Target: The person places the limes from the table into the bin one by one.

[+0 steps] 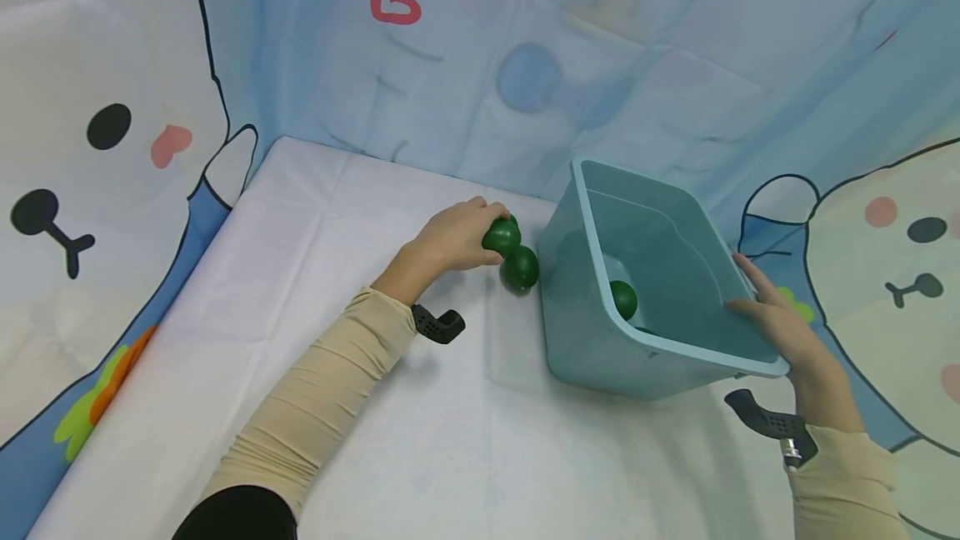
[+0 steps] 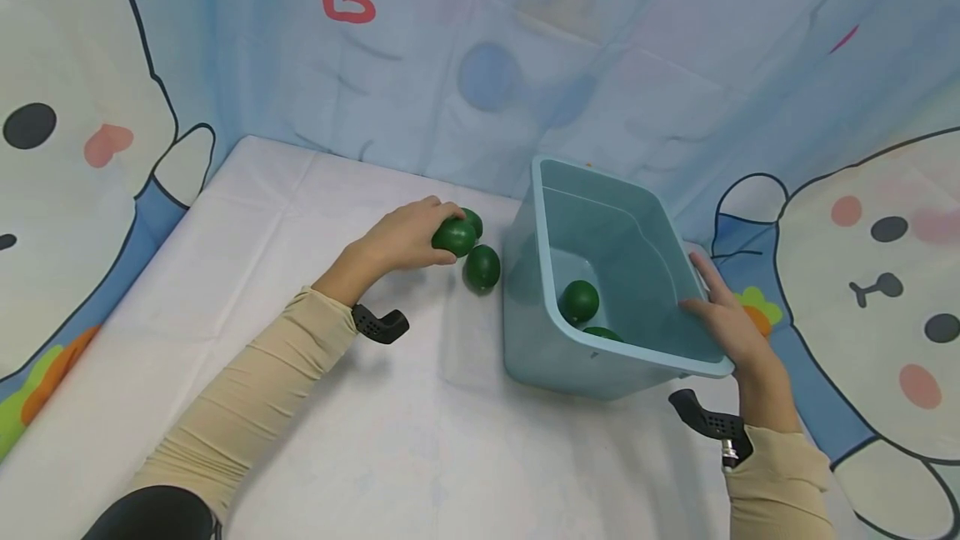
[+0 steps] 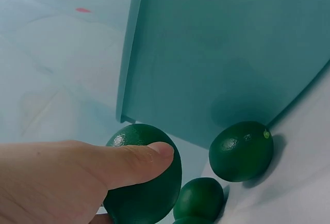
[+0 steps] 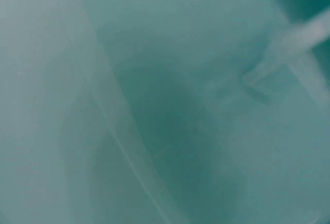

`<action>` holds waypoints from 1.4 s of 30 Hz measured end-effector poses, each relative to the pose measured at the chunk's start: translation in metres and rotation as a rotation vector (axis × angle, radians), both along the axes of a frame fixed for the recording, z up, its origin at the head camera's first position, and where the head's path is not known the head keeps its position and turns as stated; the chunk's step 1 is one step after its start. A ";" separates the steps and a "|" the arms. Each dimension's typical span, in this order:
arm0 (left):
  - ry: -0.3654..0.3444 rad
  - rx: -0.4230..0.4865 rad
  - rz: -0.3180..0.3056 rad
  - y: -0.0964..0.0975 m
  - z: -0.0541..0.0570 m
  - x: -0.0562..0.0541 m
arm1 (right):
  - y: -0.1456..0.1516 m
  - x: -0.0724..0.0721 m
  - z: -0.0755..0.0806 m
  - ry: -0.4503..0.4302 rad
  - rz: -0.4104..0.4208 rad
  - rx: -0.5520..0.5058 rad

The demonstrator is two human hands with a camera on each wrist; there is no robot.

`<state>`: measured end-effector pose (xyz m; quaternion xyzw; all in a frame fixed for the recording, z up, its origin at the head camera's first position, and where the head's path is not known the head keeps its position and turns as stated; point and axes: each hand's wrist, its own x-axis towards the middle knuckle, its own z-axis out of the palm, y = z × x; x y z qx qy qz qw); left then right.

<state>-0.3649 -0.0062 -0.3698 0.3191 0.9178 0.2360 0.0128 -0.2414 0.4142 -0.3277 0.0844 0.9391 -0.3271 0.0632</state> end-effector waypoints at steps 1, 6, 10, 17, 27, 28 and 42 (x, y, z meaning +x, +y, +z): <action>0.003 0.006 0.001 0.000 0.000 0.000 | 0.000 0.000 0.000 0.000 -0.003 0.002; 0.035 0.036 0.002 0.000 0.000 0.000 | 0.002 0.000 -0.002 -0.006 -0.022 0.007; 0.054 0.048 0.005 0.001 0.002 0.001 | 0.002 0.000 -0.002 -0.007 -0.026 0.008; 0.065 0.087 0.023 0.001 0.005 0.002 | 0.001 0.001 -0.002 0.010 -0.016 0.007; 0.100 0.158 0.037 0.004 0.007 0.005 | 0.002 0.001 -0.001 -0.007 -0.021 0.002; 0.102 0.166 0.038 0.004 0.008 0.005 | 0.002 0.001 0.000 -0.007 -0.021 0.001; 0.134 0.323 0.041 0.007 0.011 0.008 | 0.002 0.001 0.000 -0.002 -0.014 0.005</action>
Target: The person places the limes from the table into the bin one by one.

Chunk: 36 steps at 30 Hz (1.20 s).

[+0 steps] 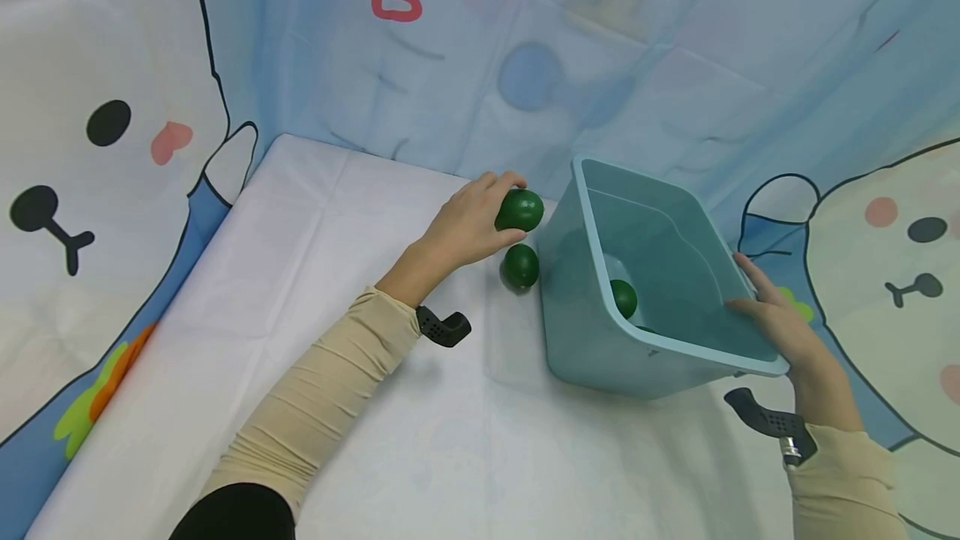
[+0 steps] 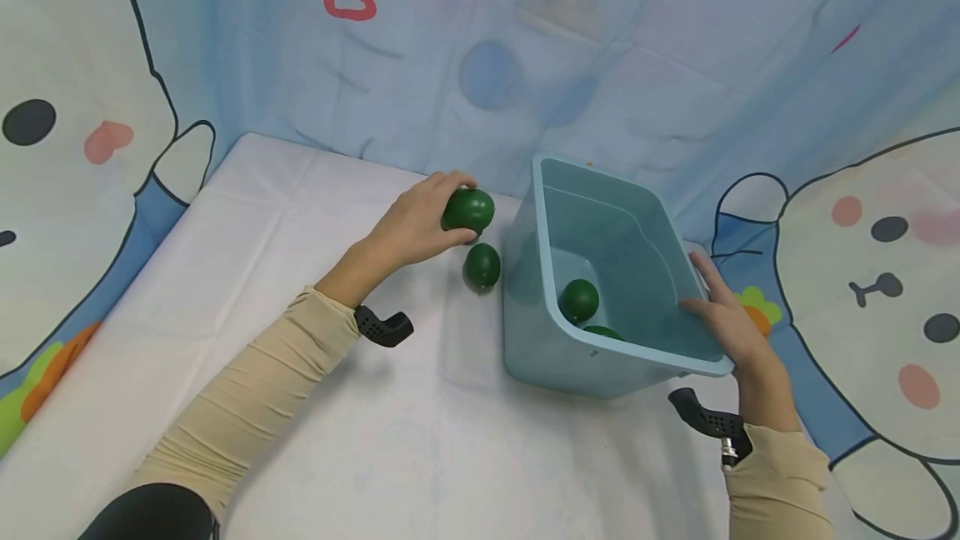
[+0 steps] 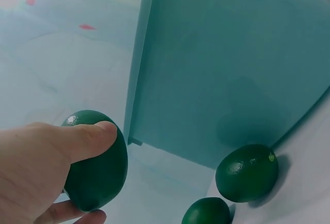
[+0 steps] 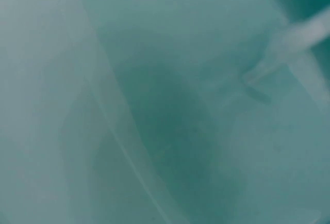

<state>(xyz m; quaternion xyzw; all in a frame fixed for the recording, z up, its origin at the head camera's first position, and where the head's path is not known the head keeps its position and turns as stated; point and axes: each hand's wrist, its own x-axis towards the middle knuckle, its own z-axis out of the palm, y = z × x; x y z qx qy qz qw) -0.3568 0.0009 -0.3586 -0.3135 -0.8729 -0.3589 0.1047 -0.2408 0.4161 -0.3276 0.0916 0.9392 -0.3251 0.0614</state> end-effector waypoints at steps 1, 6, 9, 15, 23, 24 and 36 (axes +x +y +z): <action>0.006 0.011 0.001 0.000 0.000 0.000 | 0.000 0.000 0.000 -0.001 0.000 0.001; 0.020 0.072 -0.004 0.000 0.001 0.002 | 0.000 0.000 0.000 -0.005 -0.001 0.002; 0.028 0.107 -0.008 0.000 0.003 0.003 | 0.000 0.000 0.000 -0.009 -0.003 -0.003; 0.043 0.144 -0.015 0.001 0.004 0.004 | -0.001 0.000 0.001 -0.008 -0.003 -0.012; 0.055 0.178 -0.025 0.002 0.007 0.007 | -0.001 0.000 0.000 -0.004 -0.003 -0.015; 0.057 0.185 -0.027 0.002 0.007 0.007 | -0.001 0.000 0.000 -0.003 -0.004 -0.014; 0.111 0.264 -0.074 0.003 0.015 0.014 | -0.003 0.001 0.001 0.001 0.001 0.001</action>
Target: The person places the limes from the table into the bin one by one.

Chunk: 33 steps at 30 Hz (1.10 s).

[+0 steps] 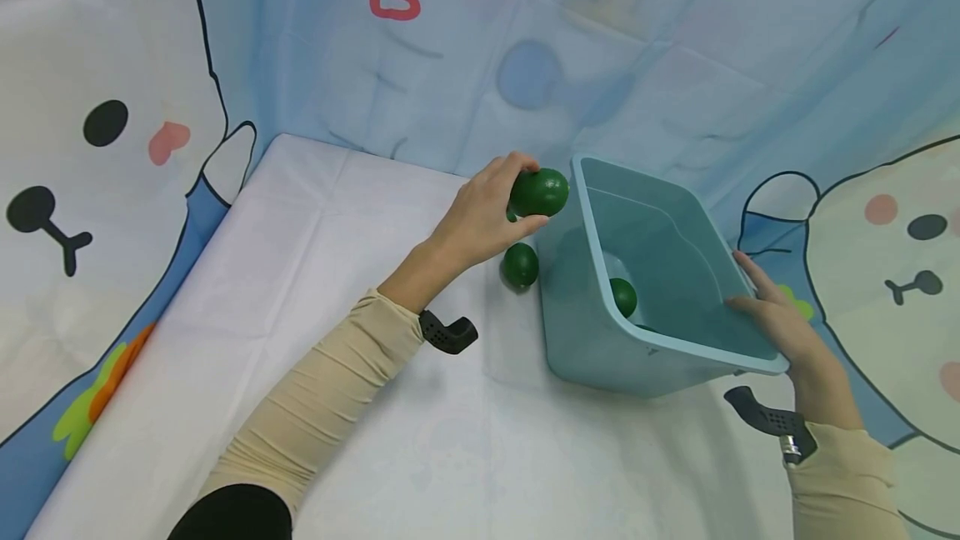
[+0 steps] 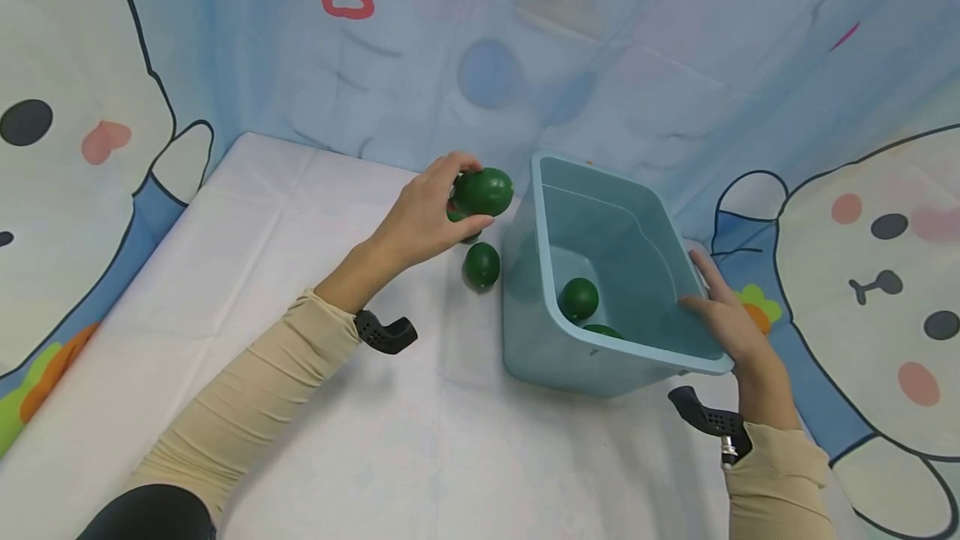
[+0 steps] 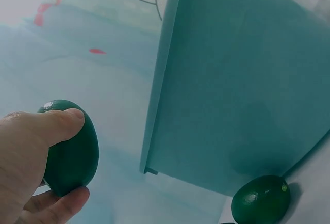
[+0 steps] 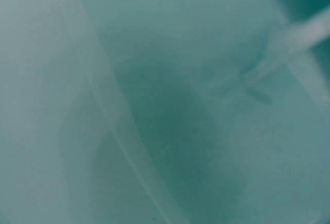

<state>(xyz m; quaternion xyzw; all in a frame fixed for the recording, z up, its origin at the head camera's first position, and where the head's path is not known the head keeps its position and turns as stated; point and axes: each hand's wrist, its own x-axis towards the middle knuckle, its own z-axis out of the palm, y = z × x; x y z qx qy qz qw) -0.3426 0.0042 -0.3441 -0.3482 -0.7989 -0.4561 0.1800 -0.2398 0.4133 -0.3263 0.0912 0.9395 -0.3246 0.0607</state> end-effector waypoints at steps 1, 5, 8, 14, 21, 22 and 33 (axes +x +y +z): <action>0.007 0.005 -0.005 0.000 0.001 0.001 | 0.000 0.000 0.000 0.001 0.000 0.002; 0.023 0.013 -0.015 0.001 0.003 0.003 | 0.000 0.000 0.000 0.002 0.000 0.001; 0.034 0.014 -0.019 0.001 0.004 0.005 | 0.000 0.000 0.000 0.000 -0.003 -0.005; 0.064 0.027 -0.042 0.002 0.007 0.009 | 0.000 0.001 0.000 0.002 -0.006 -0.003; 0.070 0.020 -0.060 0.003 0.007 0.013 | 0.001 0.001 -0.001 0.002 -0.005 -0.005; 0.072 0.019 -0.062 0.004 0.007 0.013 | 0.000 0.001 -0.001 0.001 -0.006 -0.005; 0.071 -0.001 -0.080 0.006 0.008 0.016 | 0.000 0.000 0.000 -0.003 -0.007 -0.002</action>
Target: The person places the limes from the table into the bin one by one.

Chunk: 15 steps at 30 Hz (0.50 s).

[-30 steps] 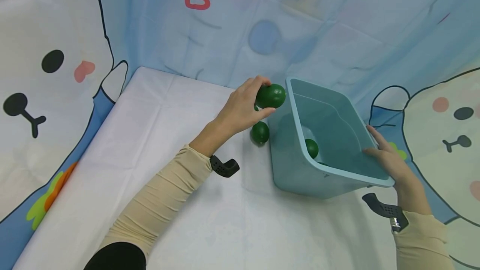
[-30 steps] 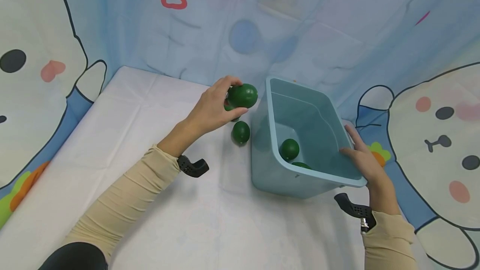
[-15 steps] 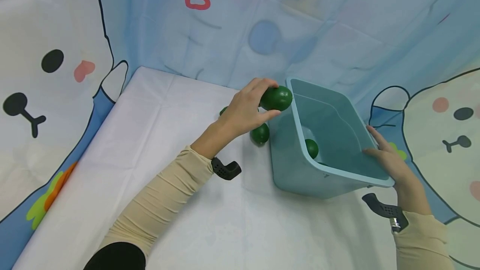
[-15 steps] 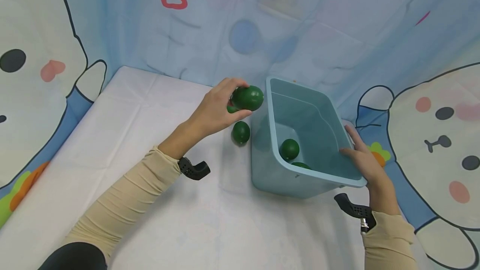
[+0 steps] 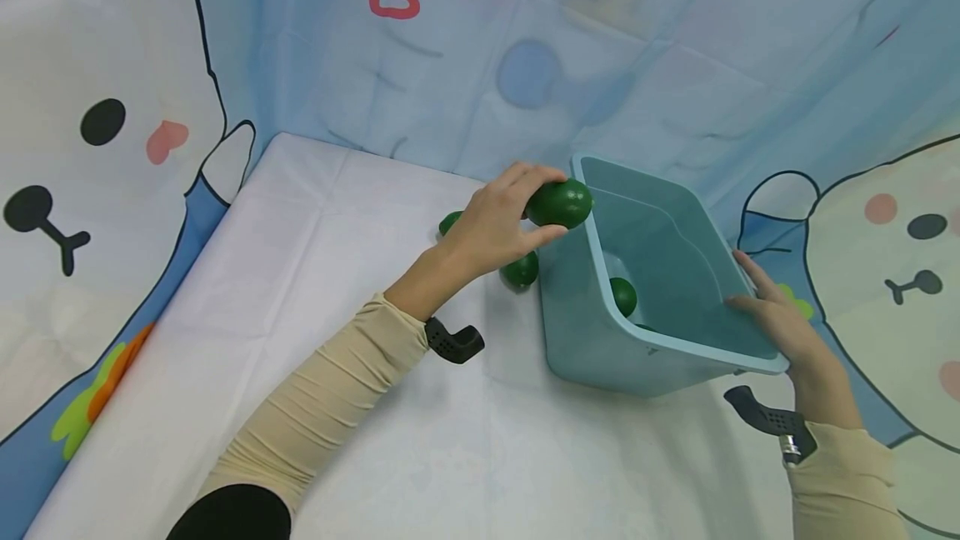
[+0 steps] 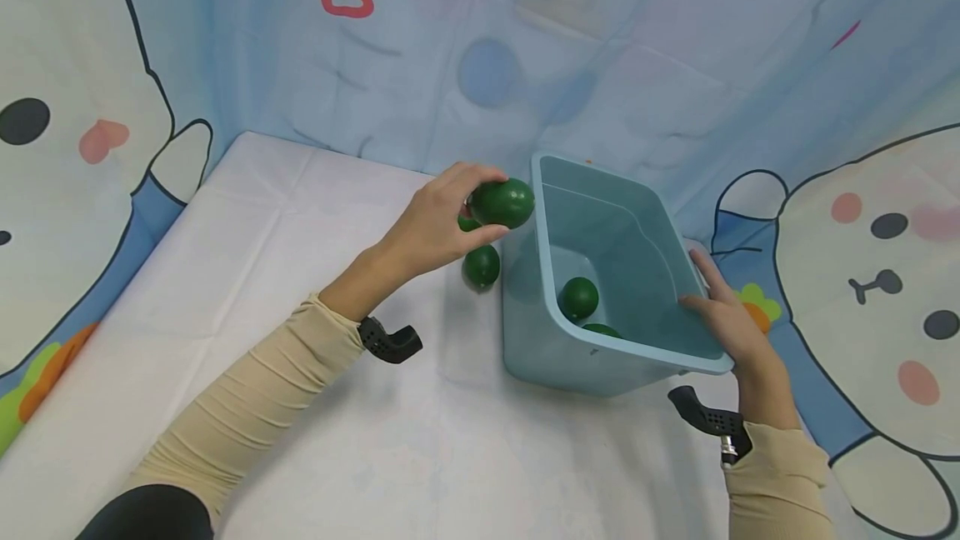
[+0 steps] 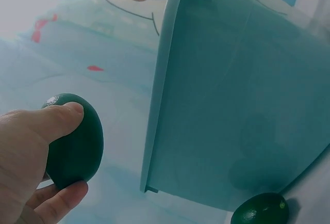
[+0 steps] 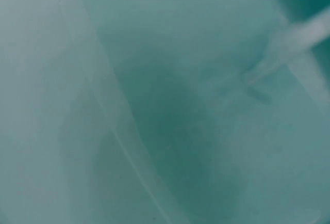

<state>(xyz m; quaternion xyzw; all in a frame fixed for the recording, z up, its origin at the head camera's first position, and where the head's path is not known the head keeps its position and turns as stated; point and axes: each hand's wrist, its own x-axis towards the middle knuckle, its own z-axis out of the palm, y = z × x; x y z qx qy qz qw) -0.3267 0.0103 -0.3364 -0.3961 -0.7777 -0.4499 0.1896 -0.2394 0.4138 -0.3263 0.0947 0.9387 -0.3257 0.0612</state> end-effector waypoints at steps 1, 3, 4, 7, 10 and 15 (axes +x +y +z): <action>0.000 -0.004 -0.001 0.000 0.000 0.001 | 0.000 0.000 0.000 0.000 -0.001 0.000; 0.002 -0.009 -0.001 0.001 0.000 0.001 | 0.000 0.000 -0.001 0.002 -0.001 0.000; 0.006 -0.011 -0.003 0.001 0.000 0.001 | 0.000 0.000 -0.001 0.002 -0.002 0.000; 0.017 -0.018 -0.005 0.002 -0.001 0.002 | 0.000 0.000 0.000 0.002 0.000 0.001; 0.024 -0.027 -0.008 0.003 -0.001 0.002 | 0.000 0.001 0.000 0.001 0.000 0.001; 0.034 -0.042 -0.013 0.005 -0.002 0.003 | 0.000 0.001 0.000 -0.002 -0.003 -0.002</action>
